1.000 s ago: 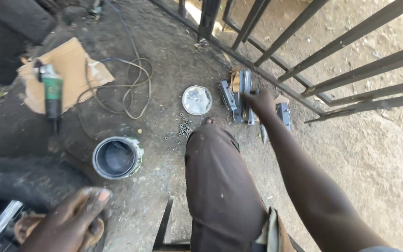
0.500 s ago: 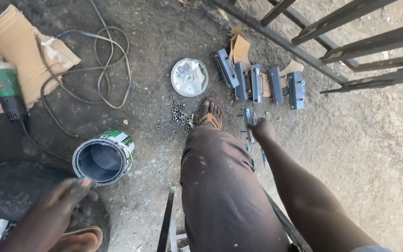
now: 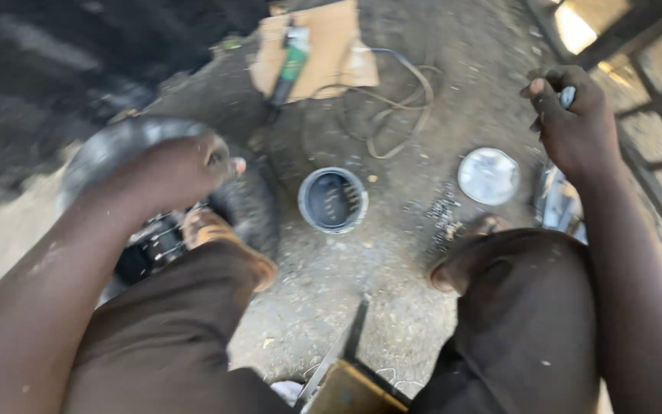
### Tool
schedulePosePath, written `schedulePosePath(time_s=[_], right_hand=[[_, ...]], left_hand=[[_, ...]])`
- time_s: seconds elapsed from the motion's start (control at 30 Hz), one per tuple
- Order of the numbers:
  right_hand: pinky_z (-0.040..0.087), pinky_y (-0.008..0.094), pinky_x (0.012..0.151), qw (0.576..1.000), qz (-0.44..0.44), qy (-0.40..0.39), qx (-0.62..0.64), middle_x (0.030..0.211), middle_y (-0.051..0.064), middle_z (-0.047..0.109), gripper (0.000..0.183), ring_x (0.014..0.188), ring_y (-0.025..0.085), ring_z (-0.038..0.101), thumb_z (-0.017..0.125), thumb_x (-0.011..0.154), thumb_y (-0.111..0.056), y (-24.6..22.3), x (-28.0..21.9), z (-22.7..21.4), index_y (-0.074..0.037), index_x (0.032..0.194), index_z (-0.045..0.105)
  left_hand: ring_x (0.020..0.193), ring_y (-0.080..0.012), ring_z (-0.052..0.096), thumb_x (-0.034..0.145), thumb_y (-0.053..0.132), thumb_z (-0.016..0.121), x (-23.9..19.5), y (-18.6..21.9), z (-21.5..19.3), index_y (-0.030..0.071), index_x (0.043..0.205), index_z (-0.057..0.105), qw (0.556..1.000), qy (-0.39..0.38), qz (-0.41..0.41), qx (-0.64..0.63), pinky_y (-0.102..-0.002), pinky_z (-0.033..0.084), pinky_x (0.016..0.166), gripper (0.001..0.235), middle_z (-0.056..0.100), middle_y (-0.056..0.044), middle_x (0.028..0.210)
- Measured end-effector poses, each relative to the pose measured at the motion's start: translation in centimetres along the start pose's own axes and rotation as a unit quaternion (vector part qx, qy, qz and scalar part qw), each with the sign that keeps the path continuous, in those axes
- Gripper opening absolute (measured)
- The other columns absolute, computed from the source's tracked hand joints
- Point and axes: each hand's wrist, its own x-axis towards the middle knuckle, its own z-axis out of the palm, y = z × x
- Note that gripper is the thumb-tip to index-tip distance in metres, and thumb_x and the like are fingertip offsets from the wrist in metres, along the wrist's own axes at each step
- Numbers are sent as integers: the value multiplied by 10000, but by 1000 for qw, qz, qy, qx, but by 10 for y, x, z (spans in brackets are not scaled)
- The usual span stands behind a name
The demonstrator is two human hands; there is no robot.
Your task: The person is seen dipping metal brackets into a paint can, using a brush to ensure coverage, and then assembling the painted brackets together using bolts and nuts in an outdoor workspace.
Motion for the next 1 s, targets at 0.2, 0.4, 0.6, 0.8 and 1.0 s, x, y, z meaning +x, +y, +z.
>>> schedulePosePath(time_s=[0.2, 0.4, 0.6, 0.8, 1.0], right_hand=[[538, 415, 781, 972, 21, -190, -138, 1276, 118, 694, 288, 828, 270, 685, 586, 1019, -99, -107, -42, 98, -74, 1299, 647], [568, 390, 791, 899, -147, -341, -231, 1126, 81, 777, 269, 909, 248, 760, 622, 962, -229, -38, -82, 191, -96, 1178, 711], [560, 362, 902, 832, -28, -416, -366, 1208, -2, 800, 375, 1074, 211, 772, 593, 945, -428, 1, -90, 241, -198, 1207, 732], [574, 368, 881, 836, -39, -382, -393, 1213, 3, 791, 368, 1005, 223, 788, 590, 939, -399, 11, -53, 280, -222, 1213, 761], [531, 424, 870, 801, -27, -420, -424, 1170, 69, 779, 537, 1035, 284, 743, 443, 937, -547, -41, -71, 331, -163, 1204, 706]], left_hand=[[1248, -319, 615, 962, 543, 444, -43, -100, 45, 98, 1297, 633, 959, 118, -56, -253, -476, 443, 986, 588, 672, -129, 1347], [927, -212, 715, 894, 624, 507, 46, -210, 305, 162, 1053, 762, 900, 6, -108, -422, -403, 503, 833, 551, 781, -102, 1020], [673, -322, 675, 958, 444, 444, 77, -224, 349, 101, 720, 610, 841, 32, -143, -521, -467, 420, 720, 449, 651, -114, 636], [1330, -392, 464, 966, 486, 612, 168, -274, 357, 54, 1463, 468, 808, 166, -368, -429, -527, 434, 1078, 674, 492, -174, 1445], [1259, -369, 479, 861, 420, 800, 230, -264, 373, 119, 1471, 498, 882, 90, -353, -298, -448, 557, 934, 744, 354, -164, 1530]])
